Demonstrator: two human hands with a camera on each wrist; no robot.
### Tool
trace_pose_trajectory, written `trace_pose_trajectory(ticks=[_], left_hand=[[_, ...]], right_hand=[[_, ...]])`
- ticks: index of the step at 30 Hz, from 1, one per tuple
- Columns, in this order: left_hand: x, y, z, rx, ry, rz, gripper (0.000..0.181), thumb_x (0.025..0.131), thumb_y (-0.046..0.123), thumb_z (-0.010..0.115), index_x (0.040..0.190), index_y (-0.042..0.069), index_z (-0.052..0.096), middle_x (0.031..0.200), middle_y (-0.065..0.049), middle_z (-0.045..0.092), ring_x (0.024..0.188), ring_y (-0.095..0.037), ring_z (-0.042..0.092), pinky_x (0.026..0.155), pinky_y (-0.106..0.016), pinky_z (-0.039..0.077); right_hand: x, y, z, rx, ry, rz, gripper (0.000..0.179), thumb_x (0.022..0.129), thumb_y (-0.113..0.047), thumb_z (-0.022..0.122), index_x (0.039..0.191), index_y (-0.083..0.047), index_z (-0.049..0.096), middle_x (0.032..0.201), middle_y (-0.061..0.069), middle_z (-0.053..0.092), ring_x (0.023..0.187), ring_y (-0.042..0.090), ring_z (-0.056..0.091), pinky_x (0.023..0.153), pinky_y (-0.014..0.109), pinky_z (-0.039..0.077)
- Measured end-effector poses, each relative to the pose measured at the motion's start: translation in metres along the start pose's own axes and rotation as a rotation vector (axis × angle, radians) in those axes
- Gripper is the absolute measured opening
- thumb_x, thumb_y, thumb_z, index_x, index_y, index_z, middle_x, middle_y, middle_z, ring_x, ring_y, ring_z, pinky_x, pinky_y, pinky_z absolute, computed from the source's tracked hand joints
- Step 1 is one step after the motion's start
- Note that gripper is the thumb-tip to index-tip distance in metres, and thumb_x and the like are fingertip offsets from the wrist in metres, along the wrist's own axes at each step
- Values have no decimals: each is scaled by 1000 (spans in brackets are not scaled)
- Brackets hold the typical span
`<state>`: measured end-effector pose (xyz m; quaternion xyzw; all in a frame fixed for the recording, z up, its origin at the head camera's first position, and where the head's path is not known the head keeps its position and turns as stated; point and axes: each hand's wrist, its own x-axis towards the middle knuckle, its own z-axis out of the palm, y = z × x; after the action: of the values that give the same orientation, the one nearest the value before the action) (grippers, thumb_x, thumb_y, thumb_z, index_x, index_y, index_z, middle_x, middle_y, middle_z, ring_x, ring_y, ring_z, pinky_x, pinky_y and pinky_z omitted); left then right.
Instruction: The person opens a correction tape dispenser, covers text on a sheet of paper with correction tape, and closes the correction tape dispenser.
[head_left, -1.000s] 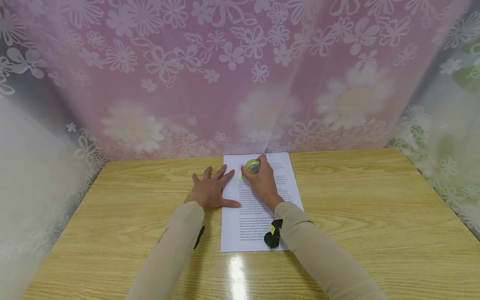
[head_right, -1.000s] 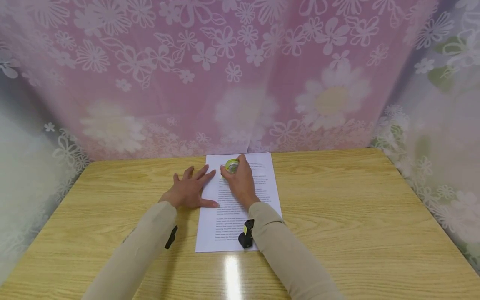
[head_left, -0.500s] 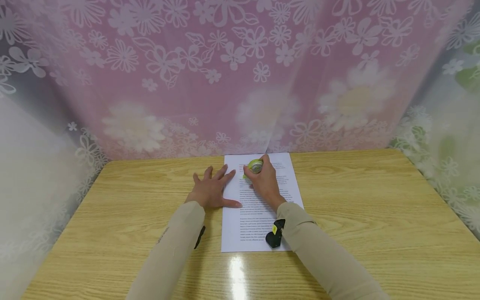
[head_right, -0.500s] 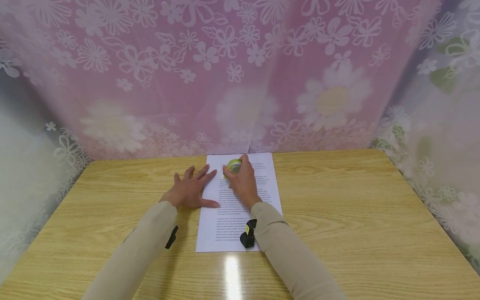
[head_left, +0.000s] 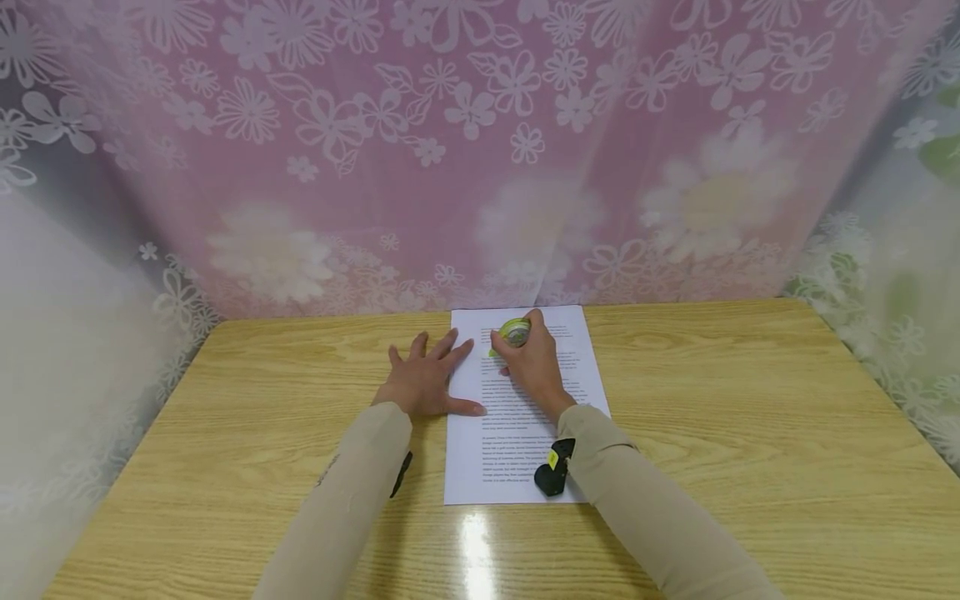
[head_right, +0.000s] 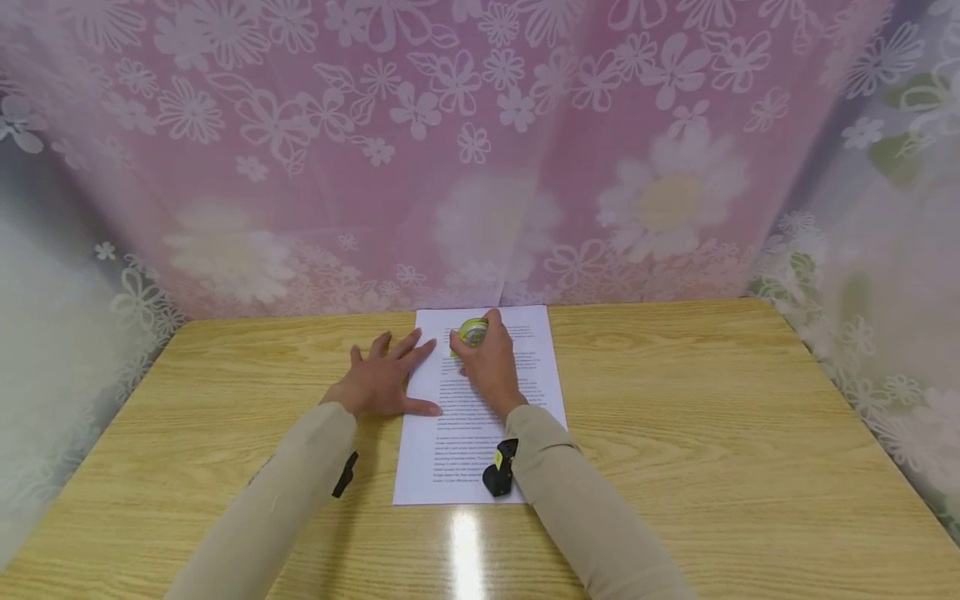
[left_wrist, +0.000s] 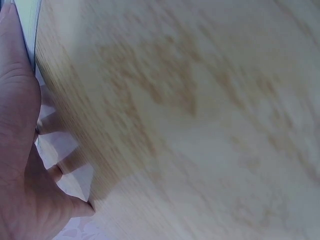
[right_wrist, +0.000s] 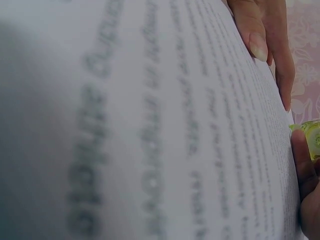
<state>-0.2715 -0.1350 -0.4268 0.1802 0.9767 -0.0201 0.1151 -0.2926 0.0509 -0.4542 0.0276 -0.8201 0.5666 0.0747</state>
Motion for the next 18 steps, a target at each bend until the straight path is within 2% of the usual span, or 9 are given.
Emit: trace_pose_trajectory(ticks=[7,14,18], left_hand=[[0,2,-2,2,-1,-1,109,66,89,46,154,36,10,160,3,5,141,-42,8,97,-75,15],[-2,1,-3,13,-5,-4,108,67,89,45,154,36,10,160,3,4,141,-42,9,97,-75,15],[-3,0,-2,-9,-6,7,108,67,88,47,154,35,11,160,2,5,141,-43,9,97,-75,15]], right_hand=[[1,3,-2,12,7,5,40,89,-28,69,107,-6,40,93,12,59,47,19,61,48,30,52],[3,10,-7,159,54,54,46,88,-42,67,106,-10,41,86,12,61,46,24,61,52,33,54],[2,10,-8,177,42,82,50,86,-49,66,107,-10,41,85,12,61,47,26,62,57,33,54]])
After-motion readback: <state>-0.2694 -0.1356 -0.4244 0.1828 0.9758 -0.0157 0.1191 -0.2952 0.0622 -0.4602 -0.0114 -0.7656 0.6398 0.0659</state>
